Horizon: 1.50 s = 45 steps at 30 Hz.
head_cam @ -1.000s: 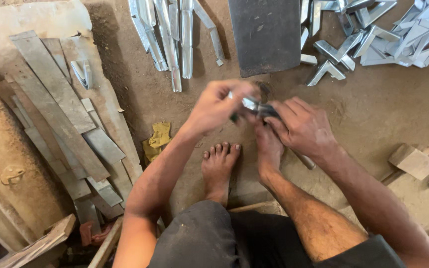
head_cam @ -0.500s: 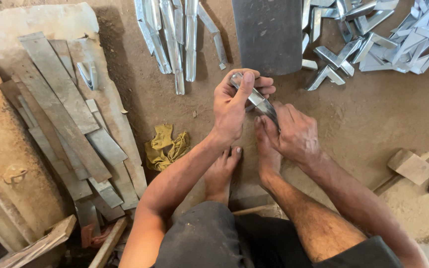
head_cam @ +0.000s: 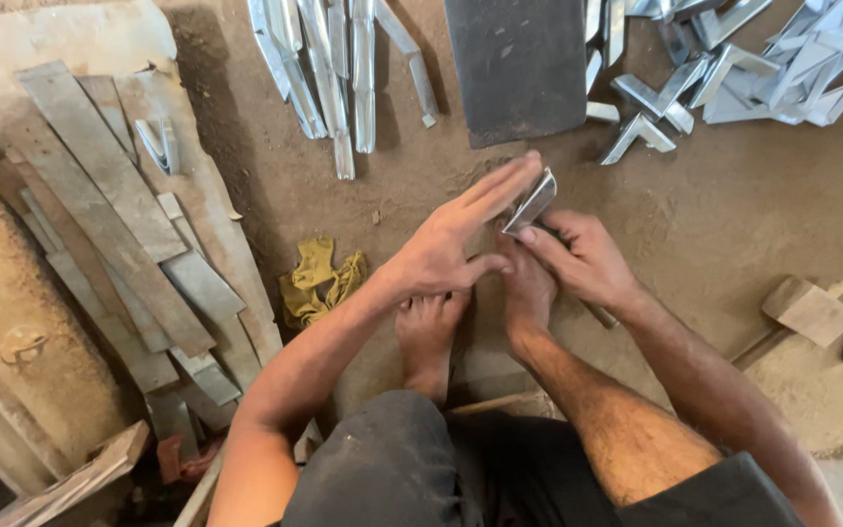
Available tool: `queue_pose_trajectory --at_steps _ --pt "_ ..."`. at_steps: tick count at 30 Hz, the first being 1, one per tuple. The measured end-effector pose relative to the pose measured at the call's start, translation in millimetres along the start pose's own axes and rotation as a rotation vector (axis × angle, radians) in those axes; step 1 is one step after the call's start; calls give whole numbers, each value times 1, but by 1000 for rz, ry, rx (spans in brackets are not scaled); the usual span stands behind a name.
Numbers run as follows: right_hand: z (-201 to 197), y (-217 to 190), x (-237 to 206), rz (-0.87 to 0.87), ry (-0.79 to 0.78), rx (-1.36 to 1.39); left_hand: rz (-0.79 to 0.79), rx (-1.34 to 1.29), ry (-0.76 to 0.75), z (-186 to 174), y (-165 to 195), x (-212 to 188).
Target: The person repeatedly bends small metal strips into L-shaped brackets using a hammer and a metal block. They pick up each strip, position it on the block, strike it to form a right angle, and place the finished piece aside.
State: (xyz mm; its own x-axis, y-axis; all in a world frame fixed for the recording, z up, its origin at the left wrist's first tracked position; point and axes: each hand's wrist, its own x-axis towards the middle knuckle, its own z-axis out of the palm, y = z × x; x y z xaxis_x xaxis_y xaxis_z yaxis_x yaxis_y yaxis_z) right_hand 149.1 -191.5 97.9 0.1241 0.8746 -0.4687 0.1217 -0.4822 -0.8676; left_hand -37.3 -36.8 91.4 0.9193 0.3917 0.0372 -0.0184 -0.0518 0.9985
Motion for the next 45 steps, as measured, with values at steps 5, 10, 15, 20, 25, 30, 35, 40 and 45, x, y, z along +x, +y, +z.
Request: queue_pose_trajectory --at_steps 5,10,15,20,25,30,35,40,45 --pt "3 3 -10 333 -82 352 7 -14 44 19 -11 -12" --pt "1 9 -27 168 73 185 51 -160 264 22 -26 -23" --pt "18 57 -60 -168 339 -1015 20 -294 524 27 -44 -36" --pt "8 115 -98 472 295 -519 -23 -99 551 30 -61 -4" --pt "-26 96 -137 237 287 -597 -6 -124 507 -9 -89 31" --pt "-31 32 -114 -218 428 -684 75 -85 492 -21 -97 29" --pt "-16 -1 -57 -210 398 -624 164 -27 487 -17 -94 31" --pt "-12 -7 -45 -301 394 -634 57 -98 467 -22 -91 30" --pt "-15 -11 -49 -187 364 -693 109 -100 478 -21 -89 29"
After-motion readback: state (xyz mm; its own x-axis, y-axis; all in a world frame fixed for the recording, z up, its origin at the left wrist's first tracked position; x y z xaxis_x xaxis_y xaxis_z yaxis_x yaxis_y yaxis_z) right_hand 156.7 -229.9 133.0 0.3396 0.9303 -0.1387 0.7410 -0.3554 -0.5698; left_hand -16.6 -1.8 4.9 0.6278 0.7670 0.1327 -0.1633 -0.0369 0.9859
